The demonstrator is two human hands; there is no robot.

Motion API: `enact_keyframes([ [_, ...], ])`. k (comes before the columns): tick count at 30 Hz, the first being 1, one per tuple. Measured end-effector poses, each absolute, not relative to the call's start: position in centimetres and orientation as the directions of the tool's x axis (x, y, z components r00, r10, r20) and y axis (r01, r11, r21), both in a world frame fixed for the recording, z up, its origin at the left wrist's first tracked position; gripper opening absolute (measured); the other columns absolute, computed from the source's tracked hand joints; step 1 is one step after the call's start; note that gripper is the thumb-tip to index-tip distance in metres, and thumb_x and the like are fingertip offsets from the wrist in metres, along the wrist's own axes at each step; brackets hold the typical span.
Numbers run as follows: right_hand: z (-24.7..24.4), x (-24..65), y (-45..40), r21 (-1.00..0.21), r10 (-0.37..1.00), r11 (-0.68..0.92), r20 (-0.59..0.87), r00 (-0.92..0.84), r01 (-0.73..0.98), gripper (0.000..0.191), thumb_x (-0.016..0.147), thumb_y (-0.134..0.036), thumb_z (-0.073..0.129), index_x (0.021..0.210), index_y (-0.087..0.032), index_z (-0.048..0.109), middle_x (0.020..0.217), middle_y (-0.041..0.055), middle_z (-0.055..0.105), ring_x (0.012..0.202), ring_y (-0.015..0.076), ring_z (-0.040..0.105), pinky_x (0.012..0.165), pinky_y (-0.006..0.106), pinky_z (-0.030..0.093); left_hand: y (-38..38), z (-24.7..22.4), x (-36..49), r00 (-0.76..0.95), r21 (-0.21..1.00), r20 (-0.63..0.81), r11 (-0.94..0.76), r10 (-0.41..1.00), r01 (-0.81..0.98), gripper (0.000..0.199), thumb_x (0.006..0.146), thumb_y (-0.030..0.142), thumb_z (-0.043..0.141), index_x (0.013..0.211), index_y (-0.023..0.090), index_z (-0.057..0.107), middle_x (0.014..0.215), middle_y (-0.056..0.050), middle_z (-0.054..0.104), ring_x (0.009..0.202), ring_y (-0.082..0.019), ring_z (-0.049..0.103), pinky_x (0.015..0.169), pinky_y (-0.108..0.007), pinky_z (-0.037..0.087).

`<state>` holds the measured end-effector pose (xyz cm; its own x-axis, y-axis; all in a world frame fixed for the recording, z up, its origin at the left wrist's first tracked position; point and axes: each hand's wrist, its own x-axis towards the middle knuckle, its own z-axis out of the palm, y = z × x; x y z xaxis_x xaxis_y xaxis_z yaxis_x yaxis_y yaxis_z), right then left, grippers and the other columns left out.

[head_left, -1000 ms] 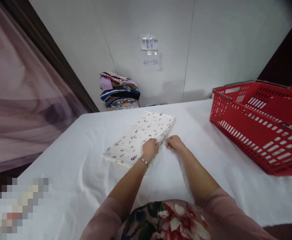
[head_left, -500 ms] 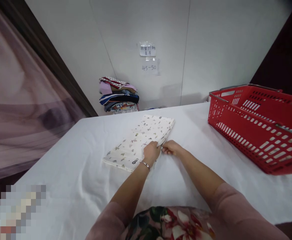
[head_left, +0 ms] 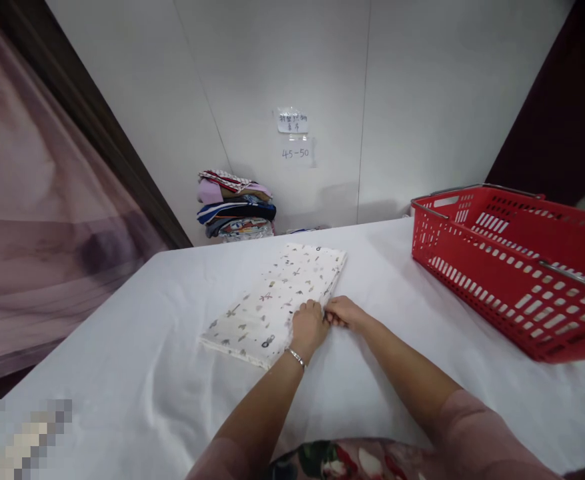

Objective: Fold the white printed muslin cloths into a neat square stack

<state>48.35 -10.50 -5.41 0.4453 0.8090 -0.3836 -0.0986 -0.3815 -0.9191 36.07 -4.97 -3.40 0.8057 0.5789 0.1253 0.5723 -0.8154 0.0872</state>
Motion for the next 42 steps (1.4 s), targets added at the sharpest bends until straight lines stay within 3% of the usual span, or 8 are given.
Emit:
enact_keyframes([
  [10, -3.7, 55.9, -9.0, -0.936, 0.643, -0.346, -0.287, 0.710, -0.065, 0.007, 0.077, -0.019, 0.055, 0.072, -0.015, 0.057, 0.058, -0.0017, 0.062, 0.036, 0.0048, 0.049, 0.033, 0.015, 0.027, -4.8, -3.9, 35.8, 0.802, 0.108, 0.107, -0.809, 0.587, 0.578, 0.021, 0.082, 0.024, 0.047, 0.102, 0.019, 0.055, 0.105, -0.007, 0.052, 0.099, -0.021, 0.049, 0.082, -0.033, 0.040],
  [15, -3.6, 58.5, -6.5, -0.907, 0.564, -0.415, -0.323, 0.759, -0.078, 0.008, 0.072, -0.019, 0.061, 0.066, -0.014, 0.059, 0.049, -0.0027, 0.057, 0.034, 0.0051, 0.045, 0.032, 0.016, 0.024, -4.7, -4.1, 35.7, 0.806, 0.125, 0.115, -0.814, 0.580, 0.568, 0.022, 0.083, 0.023, 0.046, 0.103, 0.020, 0.055, 0.106, -0.007, 0.053, 0.100, -0.020, 0.048, 0.084, -0.032, 0.039],
  [22, -3.3, 60.2, -4.4, -0.840, 0.504, -0.541, -0.368, 0.781, -0.047, 0.023, 0.068, -0.019, 0.065, 0.049, -0.015, 0.053, 0.029, -0.0048, 0.040, 0.026, 0.0059, 0.034, 0.030, 0.018, 0.023, -4.6, -4.3, 35.7, 0.804, 0.150, 0.140, -0.815, 0.577, 0.559, 0.022, 0.081, 0.022, 0.047, 0.101, 0.020, 0.056, 0.104, -0.006, 0.054, 0.097, -0.020, 0.049, 0.082, -0.032, 0.040],
  [29, -2.3, 59.7, -3.3, -0.807, 0.509, -0.589, -0.407, 0.758, -0.038, 0.024, 0.060, -0.012, 0.070, 0.046, -0.015, 0.051, 0.030, -0.0039, 0.041, 0.028, 0.0064, 0.035, 0.029, 0.018, 0.023, -4.6, -4.3, 35.7, 0.805, 0.167, 0.122, -0.811, 0.581, 0.561, 0.021, 0.080, 0.021, 0.047, 0.100, 0.021, 0.056, 0.104, -0.006, 0.054, 0.098, -0.021, 0.049, 0.083, -0.032, 0.039],
  [42, -2.4, 59.9, -4.2, -0.757, 0.483, -0.650, -0.482, 0.731, -0.070, 0.024, 0.066, -0.013, 0.066, 0.048, -0.014, 0.050, 0.030, -0.0024, 0.042, 0.027, 0.0066, 0.036, 0.029, 0.017, 0.022, -4.4, -4.7, 35.8, 0.807, 0.158, 0.163, -0.823, 0.567, 0.546, 0.021, 0.081, 0.022, 0.047, 0.099, 0.020, 0.056, 0.103, -0.006, 0.053, 0.096, -0.021, 0.049, 0.082, -0.033, 0.040],
])
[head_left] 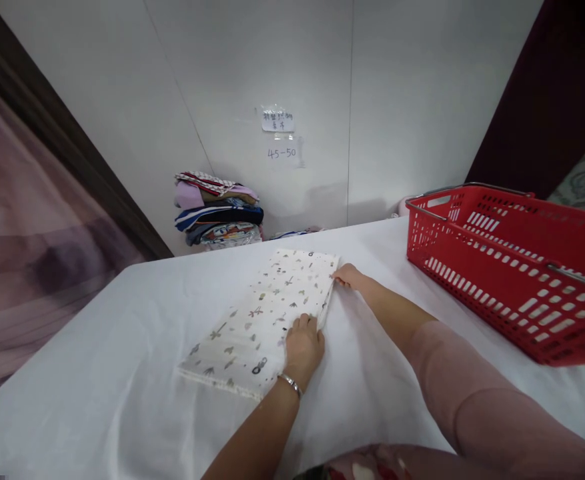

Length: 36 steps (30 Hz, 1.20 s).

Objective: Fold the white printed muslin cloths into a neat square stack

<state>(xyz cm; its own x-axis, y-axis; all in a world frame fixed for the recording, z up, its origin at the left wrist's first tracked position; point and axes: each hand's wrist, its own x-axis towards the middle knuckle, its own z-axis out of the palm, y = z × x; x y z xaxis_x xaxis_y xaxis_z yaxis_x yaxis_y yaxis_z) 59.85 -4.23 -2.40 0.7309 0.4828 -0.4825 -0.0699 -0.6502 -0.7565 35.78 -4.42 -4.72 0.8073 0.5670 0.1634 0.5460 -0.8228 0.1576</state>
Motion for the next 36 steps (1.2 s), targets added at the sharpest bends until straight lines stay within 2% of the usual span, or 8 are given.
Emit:
enact_keyframes([
  [6, -3.2, 59.8, -3.5, -0.750, 0.492, -0.660, -0.471, 0.732, -0.040, 0.016, 0.068, -0.014, 0.067, 0.056, -0.012, 0.055, 0.034, 0.0006, 0.049, 0.030, 0.0098, 0.044, 0.029, 0.018, 0.026, -4.5, -4.8, 35.7, 0.806, 0.151, 0.191, -0.828, 0.561, 0.540, 0.021, 0.080, 0.021, 0.047, 0.099, 0.020, 0.055, 0.103, -0.006, 0.053, 0.095, -0.020, 0.049, 0.082, -0.033, 0.040],
  [17, -3.7, 59.7, -3.8, -0.718, 0.516, -0.695, -0.537, 0.667, -0.041, 0.018, 0.069, -0.021, 0.070, 0.063, -0.010, 0.057, 0.039, 0.0016, 0.054, 0.033, 0.0094, 0.048, 0.030, 0.016, 0.027, -4.3, -5.0, 35.6, 0.823, 0.138, 0.220, -0.852, 0.524, 0.506, 0.036, 0.081, 0.021, 0.047, 0.117, 0.025, 0.050, 0.102, -0.004, 0.052, 0.093, -0.019, 0.048, 0.079, -0.032, 0.038],
  [30, -3.0, 58.8, -3.7, -0.761, 0.513, -0.645, -0.491, 0.704, -0.061, 0.012, 0.067, -0.011, 0.065, 0.060, -0.010, 0.056, 0.036, -0.0008, 0.048, 0.032, 0.0083, 0.044, 0.031, 0.017, 0.025, -4.3, -4.7, 35.6, 0.835, 0.130, 0.193, -0.857, 0.515, 0.499, 0.035, 0.082, 0.020, 0.047, 0.116, 0.025, 0.053, 0.099, -0.005, 0.051, 0.090, -0.019, 0.047, 0.078, -0.031, 0.038],
  [36, -3.0, 58.4, -4.3, -0.831, 0.557, -0.554, -0.422, 0.716, -0.059, 0.013, 0.070, -0.016, 0.064, 0.061, -0.012, 0.056, 0.039, -0.0028, 0.050, 0.033, 0.0053, 0.043, 0.032, 0.016, 0.024, -4.3, -4.8, 35.6, 0.834, 0.131, 0.193, -0.856, 0.517, 0.500, 0.035, 0.081, 0.020, 0.047, 0.115, 0.025, 0.053, 0.100, -0.005, 0.051, 0.091, -0.019, 0.047, 0.079, -0.032, 0.038],
])
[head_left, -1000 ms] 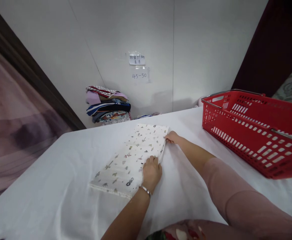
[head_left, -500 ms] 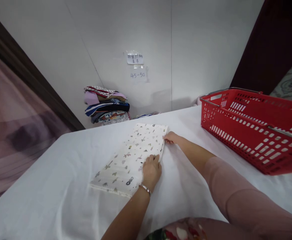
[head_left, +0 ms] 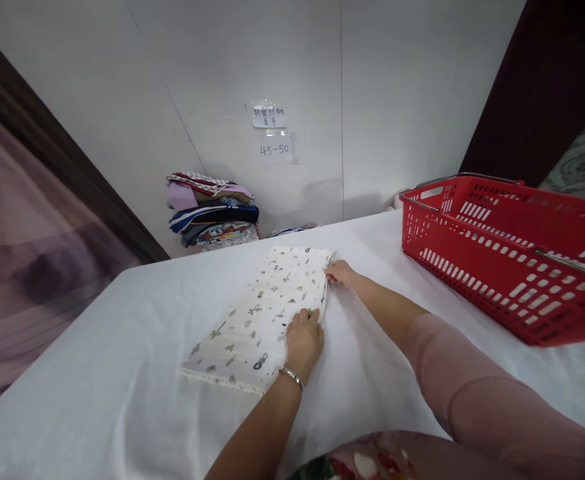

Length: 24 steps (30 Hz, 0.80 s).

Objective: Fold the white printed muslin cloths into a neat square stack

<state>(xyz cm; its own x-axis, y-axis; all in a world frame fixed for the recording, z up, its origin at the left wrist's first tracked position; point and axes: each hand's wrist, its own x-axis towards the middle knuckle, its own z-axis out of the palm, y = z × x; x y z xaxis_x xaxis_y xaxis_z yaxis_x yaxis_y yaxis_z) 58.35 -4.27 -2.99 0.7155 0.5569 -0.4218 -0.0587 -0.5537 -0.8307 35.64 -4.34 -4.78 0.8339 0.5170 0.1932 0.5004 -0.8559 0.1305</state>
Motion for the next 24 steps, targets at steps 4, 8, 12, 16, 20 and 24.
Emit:
enact_keyframes([
  [4, -3.4, 58.3, -4.9, -0.812, 0.536, -0.577, -0.461, 0.707, -0.091, 0.015, 0.070, -0.015, 0.065, 0.059, -0.011, 0.056, 0.038, -0.0018, 0.051, 0.030, 0.0052, 0.040, 0.030, 0.017, 0.023, -4.4, -4.7, 35.6, 0.837, 0.131, 0.190, -0.858, 0.514, 0.497, 0.034, 0.082, 0.020, 0.047, 0.115, 0.025, 0.053, 0.100, -0.005, 0.050, 0.091, -0.019, 0.047, 0.080, -0.031, 0.037],
  [8, -3.5, 58.5, -4.7, -0.797, 0.522, -0.595, -0.480, 0.706, -0.102, 0.013, 0.070, -0.013, 0.065, 0.060, -0.010, 0.056, 0.039, -0.0004, 0.052, 0.030, 0.0067, 0.043, 0.030, 0.017, 0.023, -4.3, -4.8, 35.6, 0.836, 0.132, 0.203, -0.860, 0.511, 0.493, 0.033, 0.082, 0.021, 0.047, 0.114, 0.024, 0.053, 0.099, -0.005, 0.051, 0.090, -0.019, 0.047, 0.079, -0.031, 0.038],
  [12, -3.3, 58.4, -4.1, -0.804, 0.529, -0.588, -0.466, 0.709, -0.090, 0.013, 0.070, -0.013, 0.065, 0.061, -0.011, 0.056, 0.038, -0.0011, 0.051, 0.031, 0.0073, 0.044, 0.030, 0.017, 0.024, -4.3, -4.9, 35.6, 0.834, 0.130, 0.205, -0.859, 0.512, 0.496, 0.033, 0.081, 0.020, 0.048, 0.114, 0.025, 0.053, 0.098, -0.004, 0.051, 0.090, -0.019, 0.048, 0.079, -0.031, 0.038],
  [16, -3.1, 58.1, -4.1, -0.823, 0.538, -0.563, -0.432, 0.723, -0.073, 0.013, 0.074, -0.014, 0.063, 0.063, -0.012, 0.056, 0.039, -0.0028, 0.051, 0.032, 0.0055, 0.045, 0.032, 0.015, 0.027, -4.3, -4.9, 35.6, 0.839, 0.112, 0.204, -0.863, 0.505, 0.492, 0.034, 0.081, 0.020, 0.048, 0.115, 0.024, 0.052, 0.100, -0.005, 0.050, 0.091, -0.019, 0.048, 0.079, -0.031, 0.038],
  [20, -3.2, 58.1, -4.6, -0.800, 0.524, -0.597, -0.447, 0.725, -0.061, 0.017, 0.073, -0.018, 0.066, 0.062, -0.011, 0.056, 0.038, -0.0016, 0.051, 0.031, 0.0066, 0.043, 0.031, 0.017, 0.027, -4.3, -4.9, 35.6, 0.841, 0.103, 0.195, -0.864, 0.504, 0.494, 0.034, 0.081, 0.020, 0.047, 0.115, 0.024, 0.051, 0.101, -0.005, 0.050, 0.092, -0.019, 0.047, 0.079, -0.032, 0.038],
  [24, -3.4, 58.2, -5.3, -0.813, 0.563, -0.583, -0.413, 0.716, -0.011, 0.021, 0.074, -0.026, 0.067, 0.062, -0.012, 0.056, 0.039, -0.0017, 0.052, 0.031, 0.0067, 0.043, 0.032, 0.017, 0.027, -4.3, -4.9, 35.7, 0.845, 0.102, 0.194, -0.867, 0.499, 0.488, 0.033, 0.082, 0.020, 0.046, 0.114, 0.024, 0.051, 0.101, -0.005, 0.050, 0.091, -0.019, 0.047, 0.078, -0.032, 0.038],
])
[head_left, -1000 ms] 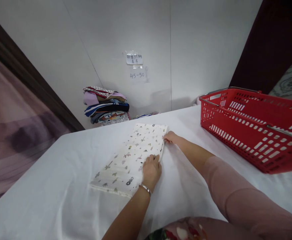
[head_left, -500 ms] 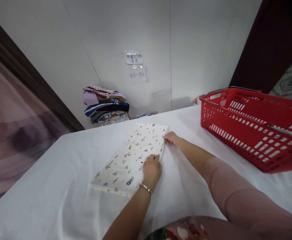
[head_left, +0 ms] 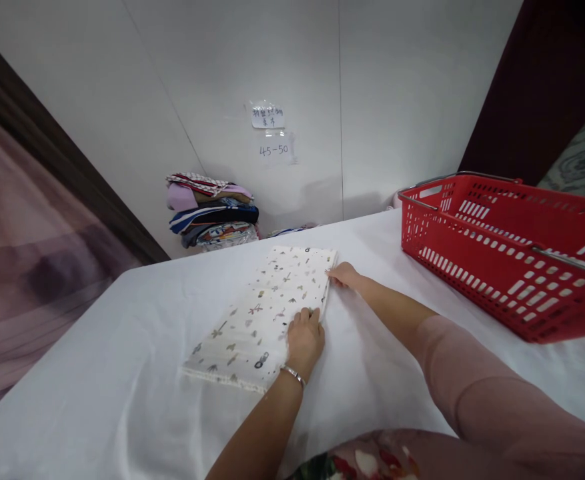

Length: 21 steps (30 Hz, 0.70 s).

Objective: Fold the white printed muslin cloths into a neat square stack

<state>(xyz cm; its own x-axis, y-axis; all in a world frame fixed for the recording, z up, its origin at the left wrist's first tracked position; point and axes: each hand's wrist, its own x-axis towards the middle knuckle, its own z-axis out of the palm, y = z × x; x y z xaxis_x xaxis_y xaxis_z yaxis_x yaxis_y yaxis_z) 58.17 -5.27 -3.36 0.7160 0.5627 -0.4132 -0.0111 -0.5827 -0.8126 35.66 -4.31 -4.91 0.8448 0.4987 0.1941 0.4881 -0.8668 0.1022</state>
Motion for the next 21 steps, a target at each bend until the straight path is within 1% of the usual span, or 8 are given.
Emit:
enact_keyframes([
  [3, -3.5, 57.8, -5.8, -0.826, 0.616, -0.563, -0.403, 0.677, 0.021, 0.019, 0.075, -0.026, 0.066, 0.064, -0.013, 0.057, 0.043, -0.0017, 0.056, 0.033, 0.0057, 0.045, 0.032, 0.016, 0.025, -4.3, -4.9, 35.7, 0.843, 0.106, 0.186, -0.863, 0.505, 0.493, 0.033, 0.082, 0.019, 0.046, 0.114, 0.024, 0.052, 0.101, -0.005, 0.051, 0.091, -0.019, 0.048, 0.078, -0.032, 0.038],
  [8, -3.5, 56.9, -6.2, -0.815, 0.669, -0.577, -0.437, 0.602, 0.049, 0.017, 0.071, -0.022, 0.069, 0.063, -0.012, 0.058, 0.047, -0.0006, 0.060, 0.033, 0.0053, 0.045, 0.030, 0.016, 0.023, -4.4, -4.8, 35.7, 0.839, 0.114, 0.188, -0.859, 0.511, 0.498, 0.032, 0.082, 0.019, 0.046, 0.113, 0.024, 0.052, 0.101, -0.005, 0.051, 0.091, -0.019, 0.048, 0.079, -0.031, 0.038],
  [13, -3.3, 56.4, -6.0, -0.790, 0.660, -0.611, -0.468, 0.587, 0.057, 0.018, 0.068, -0.019, 0.070, 0.057, -0.011, 0.057, 0.043, 0.0002, 0.057, 0.031, 0.0062, 0.044, 0.030, 0.017, 0.024, -4.4, -4.8, 35.7, 0.839, 0.120, 0.199, -0.863, 0.506, 0.491, 0.032, 0.082, 0.020, 0.046, 0.113, 0.024, 0.052, 0.100, -0.005, 0.051, 0.090, -0.019, 0.048, 0.078, -0.031, 0.037],
  [18, -3.5, 56.3, -5.8, -0.795, 0.657, -0.606, -0.491, 0.572, 0.014, 0.019, 0.071, -0.019, 0.067, 0.057, -0.011, 0.056, 0.045, 0.0005, 0.058, 0.032, 0.0059, 0.044, 0.029, 0.017, 0.022, -4.4, -4.8, 35.7, 0.836, 0.119, 0.210, -0.862, 0.506, 0.492, 0.032, 0.082, 0.020, 0.046, 0.113, 0.024, 0.053, 0.101, -0.005, 0.051, 0.092, -0.019, 0.047, 0.079, -0.031, 0.037],
  [21, -3.5, 56.1, -5.6, -0.795, 0.641, -0.607, -0.506, 0.577, -0.022, 0.020, 0.072, -0.019, 0.065, 0.056, -0.012, 0.055, 0.044, -0.0002, 0.056, 0.032, 0.0053, 0.043, 0.030, 0.017, 0.021, -4.4, -4.8, 35.8, 0.836, 0.113, 0.205, -0.860, 0.510, 0.497, 0.031, 0.082, 0.020, 0.047, 0.112, 0.024, 0.053, 0.100, -0.005, 0.051, 0.092, -0.019, 0.047, 0.079, -0.031, 0.037],
])
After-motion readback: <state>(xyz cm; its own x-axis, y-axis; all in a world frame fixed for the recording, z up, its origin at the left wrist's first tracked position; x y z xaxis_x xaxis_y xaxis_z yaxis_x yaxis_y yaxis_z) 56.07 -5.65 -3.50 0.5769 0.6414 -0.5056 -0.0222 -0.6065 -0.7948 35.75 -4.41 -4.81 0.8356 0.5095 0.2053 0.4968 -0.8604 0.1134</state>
